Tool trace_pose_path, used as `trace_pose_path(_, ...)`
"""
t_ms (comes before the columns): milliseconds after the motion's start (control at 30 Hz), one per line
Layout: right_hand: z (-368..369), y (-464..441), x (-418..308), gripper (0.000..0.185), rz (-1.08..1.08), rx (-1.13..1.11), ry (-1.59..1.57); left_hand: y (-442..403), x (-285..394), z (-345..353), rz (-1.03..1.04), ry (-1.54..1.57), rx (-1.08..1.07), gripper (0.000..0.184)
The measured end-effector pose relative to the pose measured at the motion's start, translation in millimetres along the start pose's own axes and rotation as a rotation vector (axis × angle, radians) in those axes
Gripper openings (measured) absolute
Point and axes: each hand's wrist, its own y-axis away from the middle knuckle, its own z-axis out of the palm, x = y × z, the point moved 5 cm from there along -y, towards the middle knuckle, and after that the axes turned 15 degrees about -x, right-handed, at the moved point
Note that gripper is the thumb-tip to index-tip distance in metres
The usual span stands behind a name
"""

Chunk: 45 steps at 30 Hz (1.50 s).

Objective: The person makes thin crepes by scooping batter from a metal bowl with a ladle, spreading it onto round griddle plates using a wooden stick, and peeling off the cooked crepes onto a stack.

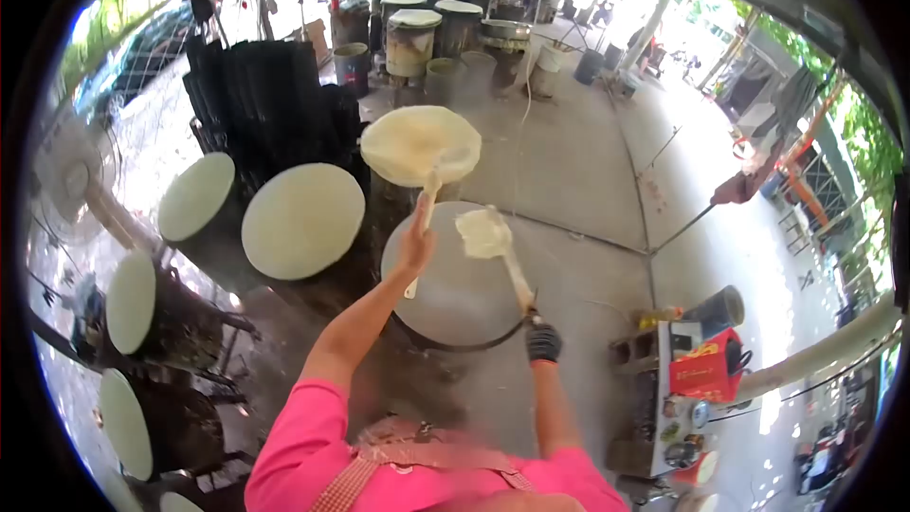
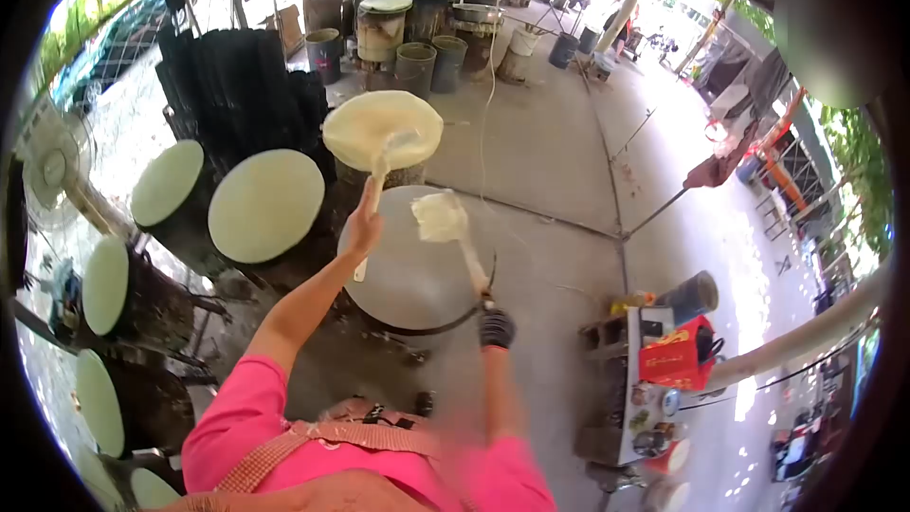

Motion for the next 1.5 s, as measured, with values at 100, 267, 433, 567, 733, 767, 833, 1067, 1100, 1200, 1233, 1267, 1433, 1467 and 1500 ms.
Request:
trace_pose_path(100,47,-73,-17,0.044,-0.244,0.172,-0.311,32,18,-44,0.152,0.223,0.003,0.067)
trace_pose_path(267,27,-50,-48,0.039,-0.287,0.166,0.159,186,-104,-22,-0.114,0.182,-0.178,0.068)
trace_pose_path(433,85,-17,-84,0.031,-0.267,0.401,-0.019,248,-119,-37,-0.247,0.195,-0.205,0.069)
trace_pose_path(567,63,12,-81,0.028,-0.595,0.234,-0.003,253,-92,-54,-0.446,0.157,-0.358,0.066)
trace_pose_path(733,39,35,-74,0.020,-0.410,0.206,-0.067,258,-116,-44,-0.170,0.077,-0.182,0.068)
trace_pose_path(767,55,22,-78,0.020,-0.656,0.304,0.201,255,-114,-41,-0.247,0.107,-0.215,0.068)
trace_pose_path(833,70,12,-75,0.020,-1.036,0.489,0.342,259,-103,-41,-0.421,0.165,-0.268,0.068)
trace_pose_path(1067,17,-28,-55,0.010,-0.320,-0.399,-0.876,264,-96,-28,-0.423,0.108,-0.206,0.067)
trace_pose_path(1100,26,-14,-66,0.015,-0.481,-0.394,-0.888,261,-95,-25,-0.438,0.121,-0.196,0.067)
trace_pose_path(1200,2,25,-70,0.017,-0.411,-0.609,-0.816,262,-92,-22,-0.451,0.143,-0.175,0.066)
trace_pose_path(1233,-16,14,-58,0.018,-0.496,-0.605,-0.734,263,-87,-22,-0.458,0.115,-0.155,0.066)
trace_pose_path(1267,-23,-17,-47,0.018,-0.259,-0.641,-0.673,261,-80,-22,-0.462,0.082,-0.134,0.066)
trace_pose_path(1433,-42,-46,-71,0.015,-0.236,-0.624,-0.806,265,-83,-15,-0.592,0.134,-0.143,0.065)
trace_pose_path(1467,-38,-38,-76,0.017,-0.180,-0.703,-0.666,267,-80,-17,-0.573,0.109,-0.114,0.065)
trace_pose_path(1500,-29,-40,-67,0.016,-0.216,-0.743,-0.691,269,-75,-17,-0.554,0.088,-0.081,0.064)
